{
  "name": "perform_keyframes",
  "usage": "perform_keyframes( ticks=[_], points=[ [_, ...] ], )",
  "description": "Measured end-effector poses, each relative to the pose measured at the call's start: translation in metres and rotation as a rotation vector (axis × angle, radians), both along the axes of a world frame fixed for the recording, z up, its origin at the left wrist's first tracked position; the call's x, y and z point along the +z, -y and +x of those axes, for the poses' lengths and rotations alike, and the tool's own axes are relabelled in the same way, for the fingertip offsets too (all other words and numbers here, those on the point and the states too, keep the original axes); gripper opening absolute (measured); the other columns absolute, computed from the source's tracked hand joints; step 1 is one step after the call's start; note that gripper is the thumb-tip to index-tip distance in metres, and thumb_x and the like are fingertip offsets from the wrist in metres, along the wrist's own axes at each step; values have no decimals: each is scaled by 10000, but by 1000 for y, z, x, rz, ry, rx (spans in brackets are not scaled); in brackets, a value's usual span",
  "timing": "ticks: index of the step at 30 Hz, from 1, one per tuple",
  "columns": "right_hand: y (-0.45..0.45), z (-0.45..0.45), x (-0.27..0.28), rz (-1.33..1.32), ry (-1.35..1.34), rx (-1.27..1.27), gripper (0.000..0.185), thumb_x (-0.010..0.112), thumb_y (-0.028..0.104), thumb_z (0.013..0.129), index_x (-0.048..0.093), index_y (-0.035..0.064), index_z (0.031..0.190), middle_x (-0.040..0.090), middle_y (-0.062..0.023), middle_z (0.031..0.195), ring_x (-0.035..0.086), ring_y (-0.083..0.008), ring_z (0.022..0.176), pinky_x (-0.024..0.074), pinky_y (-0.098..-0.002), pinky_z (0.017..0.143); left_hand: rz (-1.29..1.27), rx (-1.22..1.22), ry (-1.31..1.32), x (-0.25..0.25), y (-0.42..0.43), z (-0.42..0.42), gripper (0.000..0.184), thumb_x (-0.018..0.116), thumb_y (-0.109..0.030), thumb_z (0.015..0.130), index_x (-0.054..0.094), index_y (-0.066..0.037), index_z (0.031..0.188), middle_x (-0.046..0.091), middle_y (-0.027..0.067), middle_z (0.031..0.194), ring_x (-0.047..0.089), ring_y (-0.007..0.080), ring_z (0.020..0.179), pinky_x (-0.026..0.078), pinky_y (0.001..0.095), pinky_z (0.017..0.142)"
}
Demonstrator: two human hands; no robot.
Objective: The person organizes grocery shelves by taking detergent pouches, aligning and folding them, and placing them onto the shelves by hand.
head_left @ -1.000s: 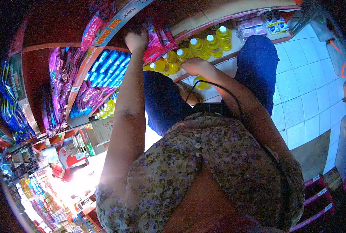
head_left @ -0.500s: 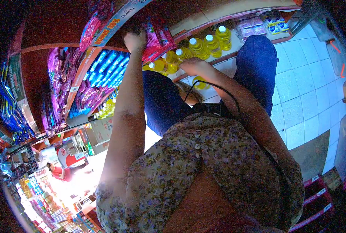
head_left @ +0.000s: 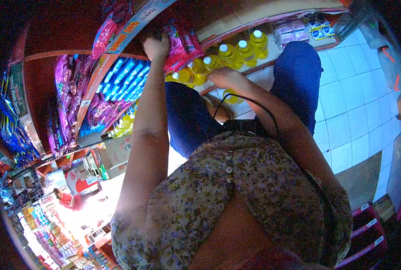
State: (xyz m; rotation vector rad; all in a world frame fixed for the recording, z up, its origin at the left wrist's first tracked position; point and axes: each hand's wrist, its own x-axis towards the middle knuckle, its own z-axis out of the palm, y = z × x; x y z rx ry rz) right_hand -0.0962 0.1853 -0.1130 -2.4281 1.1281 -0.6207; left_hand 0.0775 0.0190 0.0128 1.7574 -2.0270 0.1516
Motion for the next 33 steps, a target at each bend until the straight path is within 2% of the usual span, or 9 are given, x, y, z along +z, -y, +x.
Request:
perform_keyframes(
  ticks=[5, 10, 16, 19, 26, 29, 33],
  points=[
    [2, 5, 11, 97, -145, -22, 155, 513, 98, 758, 595, 15, 860, 619, -176, 847, 619, -322, 787, 499, -432, 634, -42, -1, -4, 0, -1, -2, 481, 610, -412, 715, 608, 13, 942, 596, 227, 949, 571, 385, 872, 454, 432, 797],
    [7, 9, -13, 50, -66, -35, 159, 519, 108, 760, 597, 15, 863, 624, -172, 838, 621, -321, 783, 499, -433, 636, -4, -14, -47, 7, -7, -5, 469, 617, -389, 702, 606, 10, 949, 594, 223, 960, 569, 384, 882, 450, 434, 803],
    [1, 4, 8, 63, -101, -9, 171, 526, 130, 766, 602, 14, 866, 624, -172, 850, 621, -317, 794, 501, -434, 638, -100, -33, -54, -5, 2, 1, 472, 618, -396, 697, 609, 12, 934, 596, 237, 935, 571, 391, 871, 456, 437, 790],
    [-1, 4, 16, 61, -115, -19, 176, 525, 140, 768, 604, 13, 861, 622, -174, 862, 619, -317, 808, 502, -434, 646, -41, -4, -28, 1, -2, -1, 469, 612, -402, 700, 614, 16, 911, 598, 243, 911, 575, 394, 853, 458, 442, 777],
    [1, 4, 13, 76, -158, -8, 199, 517, 164, 780, 603, -1, 851, 618, -181, 885, 616, -317, 824, 500, -434, 661, -43, -21, 16, 1, -1, 1, 459, 608, -402, 702, 621, 20, 883, 602, 247, 868, 581, 401, 818, 462, 449, 758],
    [6, 9, 3, 89, -164, -6, 192, 515, 162, 780, 604, 4, 843, 616, -181, 883, 615, -322, 822, 497, -436, 660, -42, -18, -53, 4, -5, -3, 453, 600, -400, 707, 622, 18, 879, 601, 248, 868, 582, 399, 814, 462, 454, 755],
    [10, 12, -6, 105, -174, -29, 189, 513, 159, 780, 601, 11, 858, 616, -180, 878, 613, -326, 820, 495, -439, 656, -58, -89, 45, 3, 0, 1, 467, 577, -429, 712, 626, 14, 852, 603, 243, 856, 590, 388, 797, 468, 460, 738]
  ],
)
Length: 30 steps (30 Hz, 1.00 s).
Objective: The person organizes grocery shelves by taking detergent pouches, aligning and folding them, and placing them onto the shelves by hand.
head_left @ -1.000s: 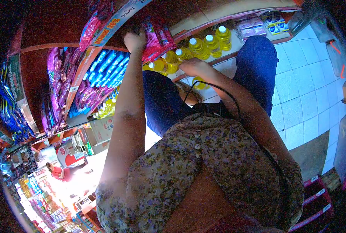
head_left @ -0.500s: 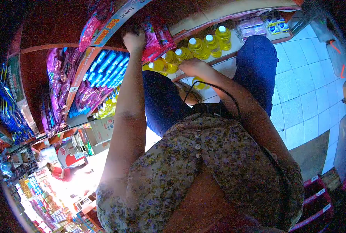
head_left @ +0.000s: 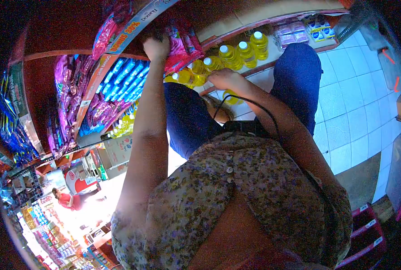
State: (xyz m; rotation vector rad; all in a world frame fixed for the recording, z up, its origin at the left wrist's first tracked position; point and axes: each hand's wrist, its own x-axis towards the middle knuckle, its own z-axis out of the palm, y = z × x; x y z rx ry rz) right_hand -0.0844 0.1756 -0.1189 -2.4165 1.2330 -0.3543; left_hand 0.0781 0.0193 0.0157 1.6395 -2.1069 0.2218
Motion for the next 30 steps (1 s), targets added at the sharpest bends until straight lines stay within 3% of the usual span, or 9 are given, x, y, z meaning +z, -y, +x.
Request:
perform_keyframes(
  ticks=[4, 7, 10, 12, 15, 16, 19, 25, 30],
  points=[
    [-9, -9, 17, 26, 8, -4, 186, 515, 135, 767, 593, 19, 888, 615, -176, 877, 611, -328, 818, 491, -443, 654, 177, 18, 313, 15, -15, -12, 510, 539, -495, 724, 631, -10, 849, 606, 243, 776, 603, 377, 729, 486, 444, 695],
    [0, -8, 18, 18, 11, 35, 172, 506, 94, 751, 592, 18, 879, 614, -176, 870, 609, -331, 815, 490, -443, 654, -82, -69, 509, -7, -49, -20, 796, 366, -660, 754, 345, -62, 1279, 480, 250, 1118, 447, 419, 1068, 369, 519, 863],
    [1, -7, 28, 122, -89, 9, 165, 488, 89, 758, 591, 9, 859, 606, -194, 878, 605, -338, 825, 488, -445, 660, -15, -44, 542, 27, -46, -34, 791, 363, -661, 757, 362, -67, 1279, 454, 283, 1156, 433, 394, 1105, 339, 498, 913],
    [1, -3, 15, 129, -91, -7, 170, 480, 94, 764, 591, 11, 863, 603, -199, 886, 603, -340, 832, 486, -444, 665, 701, 145, 353, 64, -27, -44, 737, 352, -633, 782, 383, -81, 1269, 392, 253, 1259, 389, 342, 1171, 293, 471, 965],
    [-9, -8, 6, -32, 27, -44, 140, 478, 108, 765, 582, 30, 817, 604, -181, 879, 600, -343, 830, 476, -439, 668, 114, -239, 331, 38, 29, -20, 660, 336, -578, 816, 398, -94, 1261, 346, 189, 1325, 356, 305, 1207, 270, 438, 995],
    [-11, -11, 23, 32, -11, -32, 130, 487, 108, 759, 582, 31, 803, 605, -174, 869, 602, -337, 826, 476, -438, 662, -137, -321, 612, 18, 61, -6, 607, 332, -535, 834, 398, -108, 1261, 368, 148, 1320, 341, 323, 1211, 268, 425, 1005],
    [-6, -14, 16, 0, -8, -34, 116, 500, 90, 742, 592, 37, 788, 610, -152, 830, 611, -301, 825, 485, -427, 651, 252, -321, 387, 32, 54, -32, 586, 403, -480, 827, 396, -80, 1256, 369, 193, 1301, 335, 342, 1209, 247, 427, 1016],
    [1, -21, 7, -21, 165, -64, 168, 526, 74, 720, 607, 27, 860, 614, -163, 880, 605, -311, 848, 491, -425, 674, 448, -117, 344, 18, 47, -34, 565, 463, -423, 813, 402, -62, 1243, 381, 221, 1276, 339, 350, 1205, 245, 444, 1013],
    [12, -18, 31, 327, -24, -75, 247, 554, 95, 714, 579, 25, 950, 592, -183, 952, 584, -322, 902, 480, -436, 723, 726, 45, 175, 39, 8, -40, 552, 513, -375, 801, 408, -47, 1233, 391, 244, 1255, 342, 356, 1202, 243, 457, 1011]
  ],
)
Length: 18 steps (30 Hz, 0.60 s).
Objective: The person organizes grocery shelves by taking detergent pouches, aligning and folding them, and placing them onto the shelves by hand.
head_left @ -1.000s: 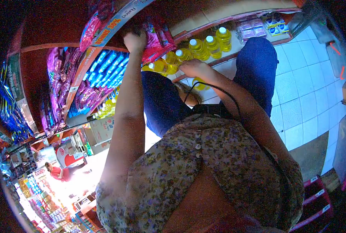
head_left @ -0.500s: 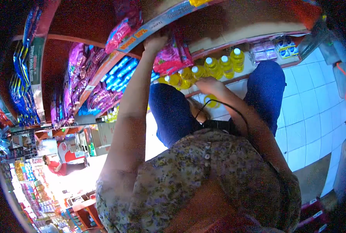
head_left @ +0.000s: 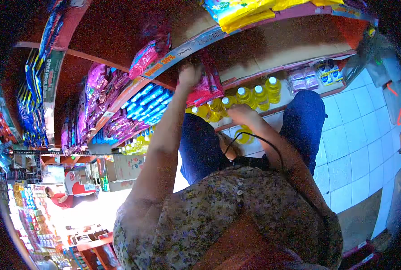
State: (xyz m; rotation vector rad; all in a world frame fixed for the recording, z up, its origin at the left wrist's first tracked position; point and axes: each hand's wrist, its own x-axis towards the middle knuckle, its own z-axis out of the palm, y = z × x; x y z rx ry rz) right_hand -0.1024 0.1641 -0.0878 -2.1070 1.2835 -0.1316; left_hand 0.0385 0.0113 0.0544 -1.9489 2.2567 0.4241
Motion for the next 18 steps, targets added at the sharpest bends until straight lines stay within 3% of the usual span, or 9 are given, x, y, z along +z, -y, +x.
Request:
perform_keyframes(
  ticks=[1, 3, 5, 7, 9, 11, 12, 15, 18],
  points=[
    [-1, -3, 4, -14, -8, 7, 247, 554, 95, 714, 579, 25, 950, 592, -183, 952, 584, -322, 902, 480, -436, 723, 29, 43, -56, 5, -19, -3, 550, 523, -366, 799, 409, -44, 1230, 393, 249, 1251, 342, 358, 1201, 243, 460, 1011],
    [-8, -13, 15, -238, -34, 54, 291, 567, 111, 711, 559, 25, 989, 578, -199, 983, 569, -318, 935, 466, -432, 765, -645, -288, -206, -18, -73, 4, 522, 589, -264, 764, 422, -10, 1188, 375, 236, 1275, 344, 362, 1198, 257, 462, 1000],
    [-7, -20, 29, -164, -32, 63, 298, 574, 121, 716, 556, 31, 1000, 575, -196, 974, 552, -325, 948, 453, -431, 786, -777, -423, -331, -24, -110, 6, 562, 619, -214, 748, 388, -6, 1216, 328, 210, 1319, 316, 378, 1214, 249, 478, 999],
    [-9, -26, 39, -210, 0, 30, 324, 584, 125, 719, 551, 39, 1030, 579, -189, 954, 553, -341, 914, 455, -435, 769, -755, -428, -284, -25, -145, 14, 626, 637, -143, 731, 331, -1, 1259, 307, 206, 1330, 335, 365, 1209, 252, 454, 1004],
    [-16, -33, 66, -215, -20, 39, 339, 588, 126, 725, 549, 46, 1053, 582, -175, 959, 559, -342, 881, 453, -427, 746, -683, -383, -520, -45, -162, 35, 651, 625, -99, 747, 279, 4, 1288, 296, 193, 1342, 359, 334, 1207, 278, 413, 995],
    [-18, -40, 82, -317, 337, -32, 267, 557, 171, 778, 558, 47, 1014, 582, -204, 948, 559, -366, 910, 450, -448, 780, -645, -203, -700, -62, -179, 52, 635, 597, -54, 765, 260, -8, 1301, 299, 181, 1348, 407, 307, 1171, 317, 371, 965],
    [-9, -37, 75, -424, 388, -28, 252, 562, 171, 786, 552, 63, 1013, 583, -192, 924, 550, -359, 899, 437, -443, 787, -636, -100, -806, -67, -187, 59, 500, 573, -27, 735, 372, 20, 1191, 356, 222, 1276, 323, 376, 1205, 284, 388, 991],
    [-1, -32, 100, -520, 428, -27, 207, 571, 155, 781, 567, 68, 968, 595, -153, 930, 557, -350, 830, 448, -421, 744, -621, 100, -979, -71, -193, 72, 463, 559, -20, 748, 378, 22, 1172, 384, 226, 1240, 358, 369, 1175, 301, 393, 974],
    [7, -10, 151, -773, 472, 16, 112, 571, 125, 777, 595, 75, 874, 599, -92, 855, 570, -301, 767, 459, -384, 671, -669, 49, -913, -73, -187, 73, 422, 549, -24, 758, 392, 10, 1148, 404, 227, 1199, 379, 366, 1148, 321, 386, 953]
  ],
)
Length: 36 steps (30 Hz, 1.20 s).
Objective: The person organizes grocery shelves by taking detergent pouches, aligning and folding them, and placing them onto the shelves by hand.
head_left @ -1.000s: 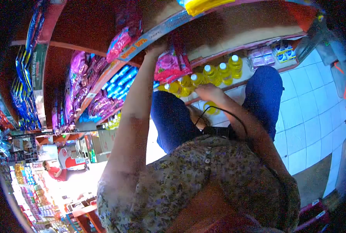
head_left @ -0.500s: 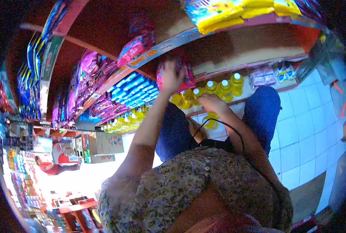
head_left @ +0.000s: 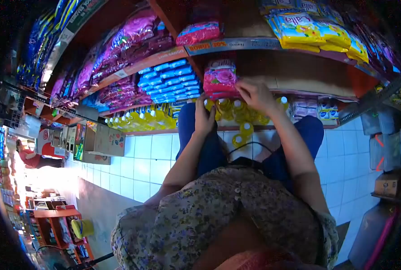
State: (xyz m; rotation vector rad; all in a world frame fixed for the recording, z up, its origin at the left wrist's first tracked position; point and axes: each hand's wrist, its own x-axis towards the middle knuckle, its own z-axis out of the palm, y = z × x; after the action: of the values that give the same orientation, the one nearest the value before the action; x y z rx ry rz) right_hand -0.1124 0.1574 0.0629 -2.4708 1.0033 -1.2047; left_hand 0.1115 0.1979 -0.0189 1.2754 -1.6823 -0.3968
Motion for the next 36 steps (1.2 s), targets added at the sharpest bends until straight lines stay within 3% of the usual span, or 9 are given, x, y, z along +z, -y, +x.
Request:
perform_keyframes(
  ticks=[9, 13, 17, 20, 27, 28, 29, 32, 36],
  points=[
    [41, 69, 147, -1015, -75, -184, 351, 643, 97, 670, 567, 119, 1012, 586, -62, 960, 576, -261, 875, 475, -360, 709, 23, -29, 92, 2, -7, -1, 280, 560, -64, 769, 479, 15, 1025, 497, 193, 1000, 492, 353, 965, 403, 382, 827],
    [64, 80, 159, -506, -451, -128, 616, 657, 329, 722, 394, 97, 1229, 505, -170, 1041, 475, -292, 1030, 343, -438, 898, 25, -38, 135, -1, -8, 5, 218, 557, -86, 784, 517, 16, 973, 535, 180, 930, 541, 340, 860, 431, 363, 758],
    [77, 84, 167, -433, -587, -176, 479, 654, 329, 720, 478, 72, 1085, 562, -141, 905, 564, -306, 843, 460, -415, 702, 219, -84, 30, -10, -3, 12, 155, 536, -60, 780, 555, -7, 925, 591, 130, 836, 592, 292, 799, 465, 331, 701],
    [72, 82, 173, -371, -637, -140, 459, 645, 320, 731, 484, 69, 1080, 571, -149, 874, 582, -310, 788, 472, -414, 665, 388, -261, -413, -28, 11, 20, 134, 530, -65, 818, 552, 37, 901, 613, 97, 834, 588, 124, 793, 459, 253, 689],
    [61, 75, 189, -486, -475, -211, 434, 622, 292, 753, 492, 71, 1102, 587, -174, 919, 590, -325, 809, 480, -409, 692, 340, -505, -656, 104, 15, 14, 211, 447, -126, 899, 535, 58, 955, 616, 121, 894, 597, 187, 856, 467, 276, 769],
    [57, 72, 198, -511, -373, -227, 433, 615, 294, 756, 494, 75, 1110, 589, -179, 959, 591, -327, 826, 481, -408, 700, 360, -528, -556, 119, 17, 14, 406, 372, -327, 920, 494, 32, 1066, 556, 169, 1082, 563, 268, 968, 448, 345, 834],
    [48, 68, 209, -509, -378, -225, 433, 615, 294, 756, 494, 75, 1110, 589, -179, 959, 591, -327, 826, 481, -408, 700, 361, -528, -561, 129, 21, 11, 406, 372, -327, 920, 494, 32, 1066, 556, 169, 1082, 563, 268, 968, 448, 345, 834],
    [11, 57, 223, -486, -287, -94, 434, 617, 310, 753, 503, 95, 1112, 579, -182, 1041, 594, -337, 863, 485, -421, 728, 374, -664, -960, 161, 21, -5, 608, 344, -518, 873, 457, 26, 1120, 493, 186, 1168, 500, 281, 1066, 418, 390, 880],
    [-53, 56, 186, -706, -391, -35, 350, 649, 201, 677, 579, 144, 1015, 576, -48, 1033, 574, -255, 909, 482, -363, 723, 493, -1082, -1579, 179, 9, -6, 785, 328, -670, 786, 418, -3, 1191, 464, 183, 1202, 449, 305, 1119, 371, 433, 937]
  ],
)
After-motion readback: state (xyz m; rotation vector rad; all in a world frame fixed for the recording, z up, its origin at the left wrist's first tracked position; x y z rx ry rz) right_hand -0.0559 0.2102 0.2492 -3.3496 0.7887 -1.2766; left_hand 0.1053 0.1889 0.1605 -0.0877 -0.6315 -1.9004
